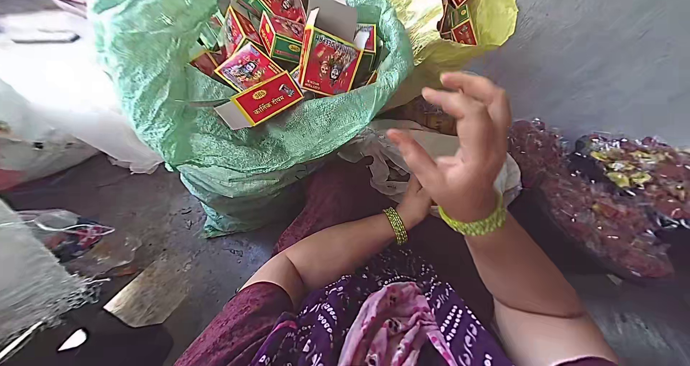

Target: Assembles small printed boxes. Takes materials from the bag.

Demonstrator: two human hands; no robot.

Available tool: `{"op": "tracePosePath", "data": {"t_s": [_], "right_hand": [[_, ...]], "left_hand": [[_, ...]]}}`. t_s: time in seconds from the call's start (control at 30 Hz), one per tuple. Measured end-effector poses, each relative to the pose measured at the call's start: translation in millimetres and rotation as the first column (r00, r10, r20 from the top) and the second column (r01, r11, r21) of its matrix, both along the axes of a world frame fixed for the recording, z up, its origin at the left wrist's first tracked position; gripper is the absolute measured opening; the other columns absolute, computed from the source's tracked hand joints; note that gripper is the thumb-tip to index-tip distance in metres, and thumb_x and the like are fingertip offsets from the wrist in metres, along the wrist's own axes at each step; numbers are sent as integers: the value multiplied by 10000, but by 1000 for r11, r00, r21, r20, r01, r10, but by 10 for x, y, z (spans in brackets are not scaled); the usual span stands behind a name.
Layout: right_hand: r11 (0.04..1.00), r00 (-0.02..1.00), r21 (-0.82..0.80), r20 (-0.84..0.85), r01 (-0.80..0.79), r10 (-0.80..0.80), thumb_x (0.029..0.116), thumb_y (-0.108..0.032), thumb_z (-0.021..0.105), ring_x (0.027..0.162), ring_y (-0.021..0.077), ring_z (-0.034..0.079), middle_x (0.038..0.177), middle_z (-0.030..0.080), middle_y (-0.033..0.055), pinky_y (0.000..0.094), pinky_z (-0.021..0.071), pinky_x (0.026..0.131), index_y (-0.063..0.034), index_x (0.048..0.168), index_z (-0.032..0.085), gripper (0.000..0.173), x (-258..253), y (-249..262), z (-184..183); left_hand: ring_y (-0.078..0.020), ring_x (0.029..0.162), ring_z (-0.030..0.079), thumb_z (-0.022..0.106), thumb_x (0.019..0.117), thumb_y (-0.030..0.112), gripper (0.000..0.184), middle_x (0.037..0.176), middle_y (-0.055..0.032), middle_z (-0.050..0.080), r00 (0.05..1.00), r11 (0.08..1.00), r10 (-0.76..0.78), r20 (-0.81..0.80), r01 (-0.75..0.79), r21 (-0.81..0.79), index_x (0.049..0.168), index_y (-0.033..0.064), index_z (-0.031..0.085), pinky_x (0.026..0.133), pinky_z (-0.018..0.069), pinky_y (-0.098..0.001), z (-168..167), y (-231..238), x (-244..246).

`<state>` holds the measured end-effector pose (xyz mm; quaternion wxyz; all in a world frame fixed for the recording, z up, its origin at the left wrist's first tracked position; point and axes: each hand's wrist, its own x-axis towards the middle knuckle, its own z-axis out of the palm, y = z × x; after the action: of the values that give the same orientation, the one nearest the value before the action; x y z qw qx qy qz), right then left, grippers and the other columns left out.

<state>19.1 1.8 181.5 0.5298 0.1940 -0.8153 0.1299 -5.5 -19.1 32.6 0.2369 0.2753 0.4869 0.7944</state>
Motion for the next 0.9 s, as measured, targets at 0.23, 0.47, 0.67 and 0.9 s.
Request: {"op": "tracePosePath", "data": {"t_s": [0.23, 0.47, 0.67, 0.9], "right_hand": [[877, 857, 47, 189, 479, -479, 947, -291, 733, 1235, 337, 588, 1285, 633, 216, 459, 492, 1024, -35, 1151, 707, 328, 1060, 1097, -805], [234, -271, 359, 902, 904, -337, 952, -353, 698, 1272, 484, 561, 1336, 588, 323, 646, 442, 1066, 45, 1332, 605, 558, 2561, 2421, -2064], [50, -273, 272, 962, 961, 16, 913, -601, 674, 1309, 421, 563, 1377, 592, 280, 598, 442, 1092, -4, 1396, 575, 774, 3069, 2472, -3450], [75, -357, 352, 932, 933, 63, 958, -549, 593, 1298, 436, 566, 1345, 612, 288, 646, 435, 1068, 57, 1259, 657, 679, 2825, 2473, -3468]], "left_hand": [[-268, 1054, 670, 415, 1073, 215, 420, 1287, -193, 585, 995, 992, -61, 75, 69, -105, 1440, 10, 410, 822, 610, -448, -207, 222, -81], [-300, 1059, 692, 504, 1050, 305, 481, 1285, -191, 602, 993, 987, -97, 69, 105, -125, 1423, 14, 417, 818, 630, -499, -455, 460, -72], [-262, 1103, 667, 494, 1057, 389, 432, 1385, -105, 550, 991, 946, -123, 45, 131, -298, 1413, 152, 433, 828, 602, -482, -348, 358, 94], [-248, 1078, 685, 516, 1049, 367, 466, 1372, -128, 555, 990, 924, -137, 27, 138, -357, 1426, 109, 426, 848, 614, -453, -441, 404, 85]]}}
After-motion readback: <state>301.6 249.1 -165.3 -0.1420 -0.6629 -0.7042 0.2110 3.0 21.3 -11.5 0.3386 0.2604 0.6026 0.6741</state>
